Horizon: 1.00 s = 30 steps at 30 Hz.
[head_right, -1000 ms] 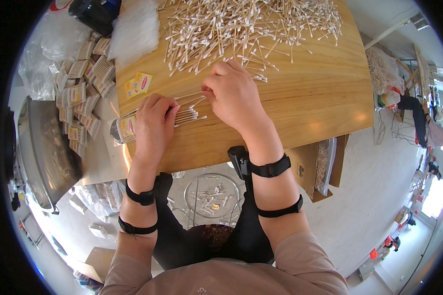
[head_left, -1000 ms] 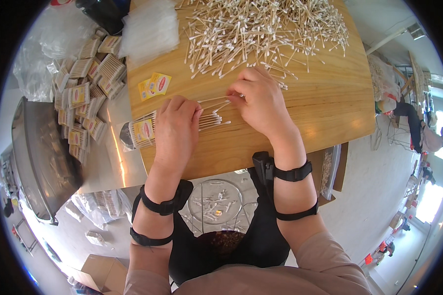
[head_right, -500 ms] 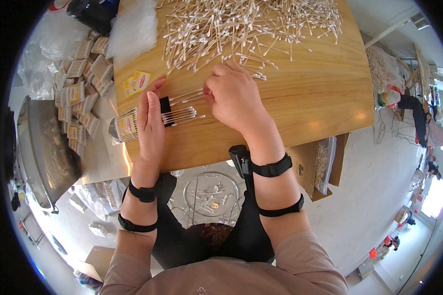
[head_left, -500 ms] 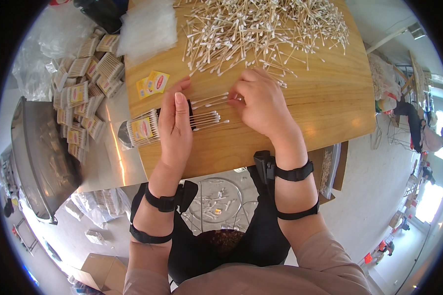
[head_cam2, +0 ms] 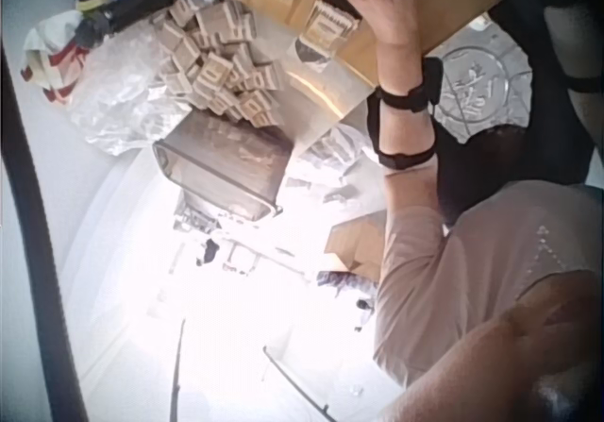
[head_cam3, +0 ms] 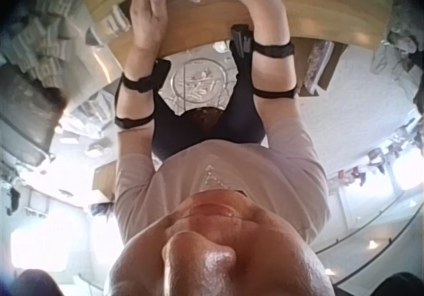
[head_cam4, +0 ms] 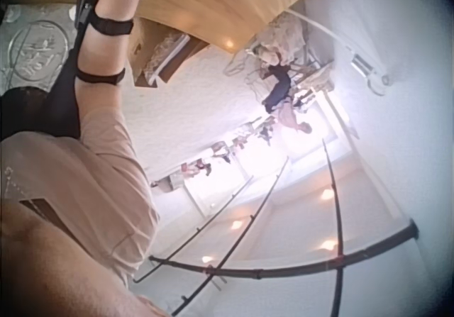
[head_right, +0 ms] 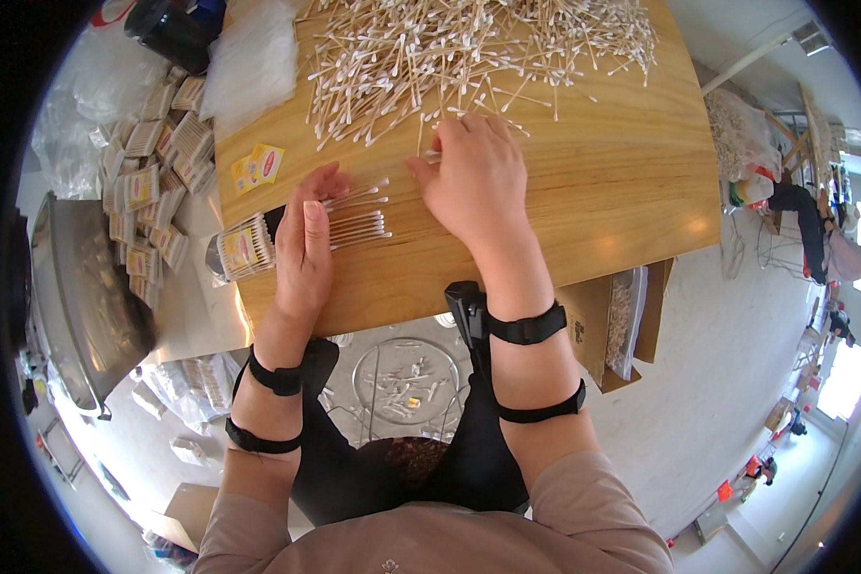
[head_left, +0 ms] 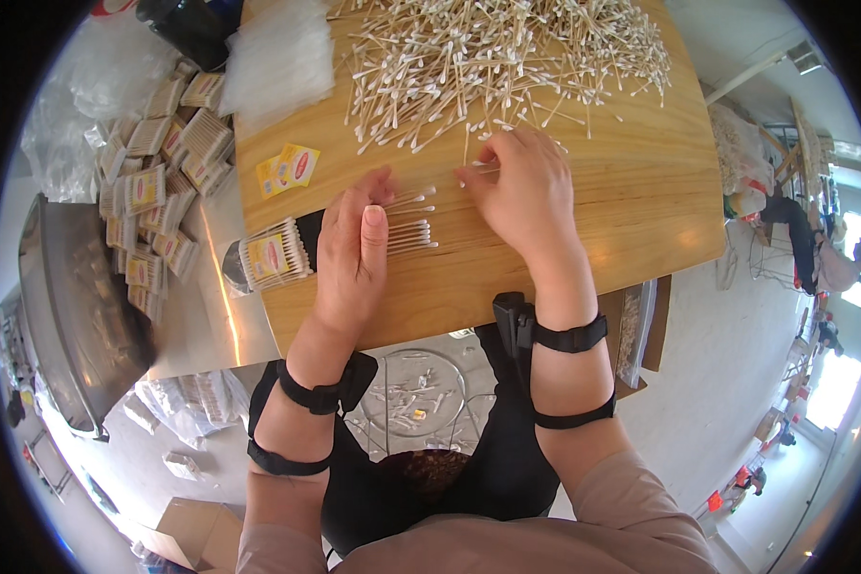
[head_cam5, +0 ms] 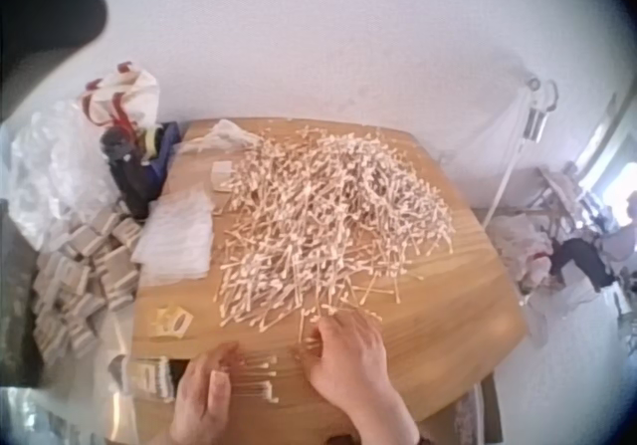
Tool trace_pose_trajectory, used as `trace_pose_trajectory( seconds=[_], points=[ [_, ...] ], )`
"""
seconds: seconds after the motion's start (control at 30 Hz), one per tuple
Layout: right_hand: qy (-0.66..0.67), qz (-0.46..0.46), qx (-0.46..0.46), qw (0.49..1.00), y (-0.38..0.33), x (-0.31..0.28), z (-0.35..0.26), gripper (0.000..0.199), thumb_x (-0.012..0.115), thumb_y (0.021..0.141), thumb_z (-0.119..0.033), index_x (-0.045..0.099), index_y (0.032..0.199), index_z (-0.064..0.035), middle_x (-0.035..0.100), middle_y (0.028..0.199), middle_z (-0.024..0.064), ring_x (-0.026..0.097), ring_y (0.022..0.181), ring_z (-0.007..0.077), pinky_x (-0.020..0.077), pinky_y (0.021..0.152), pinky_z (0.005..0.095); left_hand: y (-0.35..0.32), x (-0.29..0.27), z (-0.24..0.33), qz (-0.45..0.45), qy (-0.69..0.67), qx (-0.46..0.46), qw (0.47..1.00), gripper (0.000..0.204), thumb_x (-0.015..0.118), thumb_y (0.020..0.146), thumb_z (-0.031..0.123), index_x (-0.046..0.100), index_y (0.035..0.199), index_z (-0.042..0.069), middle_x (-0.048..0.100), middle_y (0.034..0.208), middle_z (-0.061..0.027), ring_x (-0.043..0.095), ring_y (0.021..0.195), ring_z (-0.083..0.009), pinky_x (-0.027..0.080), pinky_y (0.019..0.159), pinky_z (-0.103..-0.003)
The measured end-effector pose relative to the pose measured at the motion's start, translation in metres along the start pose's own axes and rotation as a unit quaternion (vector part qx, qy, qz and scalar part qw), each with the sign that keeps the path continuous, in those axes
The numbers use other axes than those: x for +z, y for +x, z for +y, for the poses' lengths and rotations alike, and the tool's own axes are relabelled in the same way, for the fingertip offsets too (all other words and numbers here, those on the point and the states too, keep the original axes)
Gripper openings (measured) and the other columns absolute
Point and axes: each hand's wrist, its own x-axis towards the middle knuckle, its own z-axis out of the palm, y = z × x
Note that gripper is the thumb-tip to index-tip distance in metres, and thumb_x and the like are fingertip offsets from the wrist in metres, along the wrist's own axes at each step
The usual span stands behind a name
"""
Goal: The person organizes cotton swabs into rows and places them into small plastic packages.
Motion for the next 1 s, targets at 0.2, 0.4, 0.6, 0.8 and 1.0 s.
trace_pose_trajectory(
  seconds=[0.2, 0.4, 0.6, 0.8, 1.0],
  points=[
    [-0.012, 0.006, -0.02, 1.0, -0.002, 0.009, -0.007, 0.016, 0.077, 0.076, -0.014, 0.065, 0.079, -0.0059, 0.063, 0.086, 0.0094, 0.061, 0.092, 0.0307, 0.0498, 0.08, 0.0422, -0.002, 0.0, -0.002, -0.012, -0.066, -0.062, 0.996, 0.045, 0.036, 0.109, 0.032, 0.055, 0.13, -0.003, 0.065, 0.116, -0.0182, 0.062, 0.104, -0.0268, 0.046, 0.096, -0.04],
    [0.036, -0.056, -0.065, 0.996, -0.003, 0.005, -0.015, 0.006, 0.073, 0.076, -0.005, 0.068, 0.078, -0.0074, 0.062, 0.085, 0.0072, 0.06, 0.092, 0.0296, 0.0502, 0.08, 0.0417, 0.002, -0.002, 0.0, 0.02, -0.086, -0.034, 0.996, 0.047, 0.033, 0.11, 0.033, 0.052, 0.133, -0.004, 0.06, 0.127, -0.019, 0.059, 0.114, -0.0252, 0.043, 0.103, -0.038],
    [0.113, -0.045, -0.108, 0.987, -0.002, 0.014, -0.024, 0.013, 0.071, 0.076, -0.003, 0.071, 0.088, -0.0083, 0.062, 0.091, 0.0068, 0.059, 0.096, 0.0299, 0.0503, 0.083, 0.0413, -0.002, 0.004, -0.008, 0.016, -0.1, -0.008, 0.995, 0.047, 0.034, 0.11, 0.033, 0.052, 0.133, -0.004, 0.063, 0.121, -0.0185, 0.062, 0.106, -0.0263, 0.047, 0.097, -0.038],
    [0.04, 0.064, -0.082, 0.994, 0.009, 0.019, -0.01, 0.021, 0.073, 0.075, -0.004, 0.07, 0.096, -0.0081, 0.061, 0.097, 0.0082, 0.057, 0.098, 0.0325, 0.0488, 0.085, 0.0411, -0.001, -0.001, 0.0, 0.001, -0.058, -0.041, 0.997, 0.047, 0.035, 0.11, 0.033, 0.053, 0.132, -0.004, 0.066, 0.113, -0.0159, 0.063, 0.099, -0.0251, 0.048, 0.093, -0.036],
    [0.044, 0.034, -0.083, 0.995, 0.009, 0.021, -0.016, 0.013, 0.074, 0.074, -0.004, 0.068, 0.085, -0.0078, 0.06, 0.09, 0.007, 0.057, 0.094, 0.0302, 0.0482, 0.084, 0.0398, 0.001, -0.003, -0.003, 0.045, -0.116, -0.036, 0.992, 0.045, 0.034, 0.11, 0.031, 0.053, 0.132, -0.004, 0.063, 0.116, -0.016, 0.06, 0.105, -0.0246, 0.045, 0.096, -0.035]
  ],
)
